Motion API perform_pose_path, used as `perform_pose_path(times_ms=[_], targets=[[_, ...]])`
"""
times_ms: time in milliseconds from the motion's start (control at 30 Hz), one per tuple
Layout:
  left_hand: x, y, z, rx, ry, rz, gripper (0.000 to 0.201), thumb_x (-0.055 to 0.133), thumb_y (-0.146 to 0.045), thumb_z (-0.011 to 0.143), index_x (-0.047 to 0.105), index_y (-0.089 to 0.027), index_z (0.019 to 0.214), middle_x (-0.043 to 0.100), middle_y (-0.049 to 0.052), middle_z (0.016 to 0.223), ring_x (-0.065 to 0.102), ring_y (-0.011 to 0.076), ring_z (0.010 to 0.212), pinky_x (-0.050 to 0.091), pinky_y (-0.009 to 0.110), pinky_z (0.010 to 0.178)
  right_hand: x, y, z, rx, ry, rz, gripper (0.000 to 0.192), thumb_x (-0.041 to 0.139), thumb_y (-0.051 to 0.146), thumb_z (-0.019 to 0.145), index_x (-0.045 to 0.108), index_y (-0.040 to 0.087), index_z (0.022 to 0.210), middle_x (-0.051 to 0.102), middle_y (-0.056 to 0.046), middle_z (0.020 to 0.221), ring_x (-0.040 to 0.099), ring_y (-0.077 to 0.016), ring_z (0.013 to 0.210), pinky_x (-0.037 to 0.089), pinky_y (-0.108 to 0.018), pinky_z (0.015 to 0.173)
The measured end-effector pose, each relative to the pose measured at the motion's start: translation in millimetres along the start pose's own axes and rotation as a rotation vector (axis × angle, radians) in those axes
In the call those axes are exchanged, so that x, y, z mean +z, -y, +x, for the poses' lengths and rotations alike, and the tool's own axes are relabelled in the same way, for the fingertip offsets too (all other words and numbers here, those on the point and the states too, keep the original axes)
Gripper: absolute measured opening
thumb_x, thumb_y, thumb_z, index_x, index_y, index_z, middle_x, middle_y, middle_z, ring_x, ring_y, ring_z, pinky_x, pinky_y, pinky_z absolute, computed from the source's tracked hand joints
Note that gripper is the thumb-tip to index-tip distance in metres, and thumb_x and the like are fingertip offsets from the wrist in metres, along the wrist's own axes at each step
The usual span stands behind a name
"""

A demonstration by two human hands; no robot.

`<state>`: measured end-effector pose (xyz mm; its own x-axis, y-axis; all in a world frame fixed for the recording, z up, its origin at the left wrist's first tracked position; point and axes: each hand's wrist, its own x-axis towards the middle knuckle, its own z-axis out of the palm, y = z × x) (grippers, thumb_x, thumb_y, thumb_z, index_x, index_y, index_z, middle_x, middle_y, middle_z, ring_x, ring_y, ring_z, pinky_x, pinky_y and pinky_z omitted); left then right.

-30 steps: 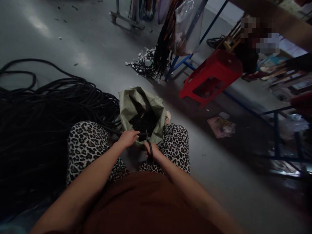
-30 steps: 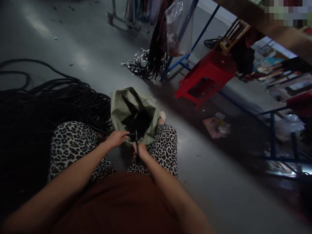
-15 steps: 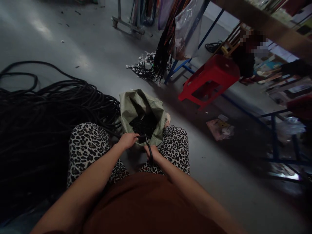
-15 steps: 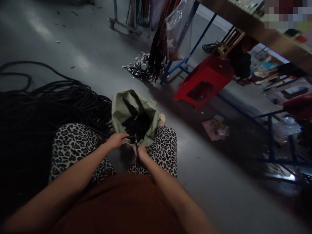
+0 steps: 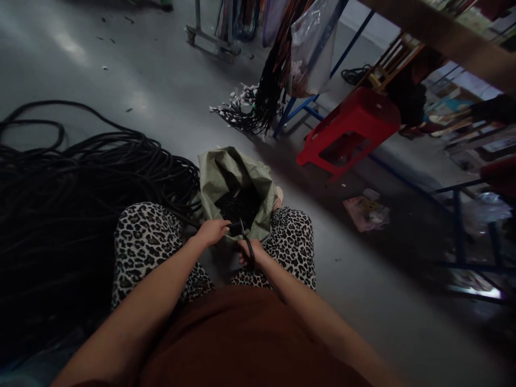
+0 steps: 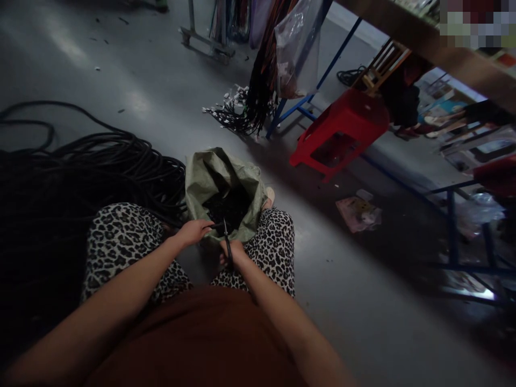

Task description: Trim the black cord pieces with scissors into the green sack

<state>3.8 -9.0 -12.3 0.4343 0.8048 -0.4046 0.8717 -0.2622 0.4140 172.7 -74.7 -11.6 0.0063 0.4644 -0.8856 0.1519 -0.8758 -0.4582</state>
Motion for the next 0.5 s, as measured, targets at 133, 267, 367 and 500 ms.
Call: perform_pose_path(times_ms=[133, 267, 367, 500], targets=[[0.5, 1, 2, 0.007, -0.012, -0.039, 0.033, 0.042, -0.033, 0.087, 0.06, -0.029, 0.115, 0.067, 0.002, 0.108, 0.06, 0.0181, 0.1, 0.043, 0.025, 0.083, 0, 3, 1, -0.052, -0.044, -0.094, 0.018, 0.052, 0.027, 0.08, 0.054, 0.015, 0.066, 0.048, 0.001, 0.039, 0.045, -0.0112, 0.029, 0.034, -0.018, 0.029], [0.9, 1, 1, 0.004, -0.017, -0.046, 0.033, 0.042, -0.033, 0.087, 0.061, -0.028, 0.114, 0.067, 0.003, 0.108, 0.061, 0.0188, 0.099, 0.044, 0.026, 0.082, -1, 1, 4, -0.081, -0.097, -0.168, 0.02, 0.052, 0.026, 0.079, 0.055, 0.016, 0.062, 0.043, 0.002, 0.036, 0.043, -0.0115, 0.029, 0.034, -0.02, 0.03], [0.3, -1, 0, 0.0, -0.017, -0.052, 0.033, 0.043, -0.033, 0.087, 0.06, -0.029, 0.114, 0.067, 0.003, 0.108, 0.061, 0.0181, 0.098, 0.044, 0.026, 0.082, -1, -1, 7, -0.073, -0.131, -0.216, 0.02, 0.052, 0.024, 0.079, 0.058, 0.015, 0.063, 0.045, 0.0, 0.037, 0.044, -0.0123, 0.032, 0.033, -0.02, 0.033], [-0.4, -1, 0, 0.013, -0.023, -0.043, 0.033, 0.042, -0.033, 0.087, 0.06, -0.029, 0.114, 0.067, 0.002, 0.107, 0.061, 0.0183, 0.098, 0.044, 0.026, 0.082, -2, -1, 12, -0.103, -0.147, -0.245, 0.019, 0.053, 0.022, 0.078, 0.06, 0.013, 0.063, 0.045, -0.001, 0.039, 0.046, -0.0127, 0.037, 0.034, -0.02, 0.038]])
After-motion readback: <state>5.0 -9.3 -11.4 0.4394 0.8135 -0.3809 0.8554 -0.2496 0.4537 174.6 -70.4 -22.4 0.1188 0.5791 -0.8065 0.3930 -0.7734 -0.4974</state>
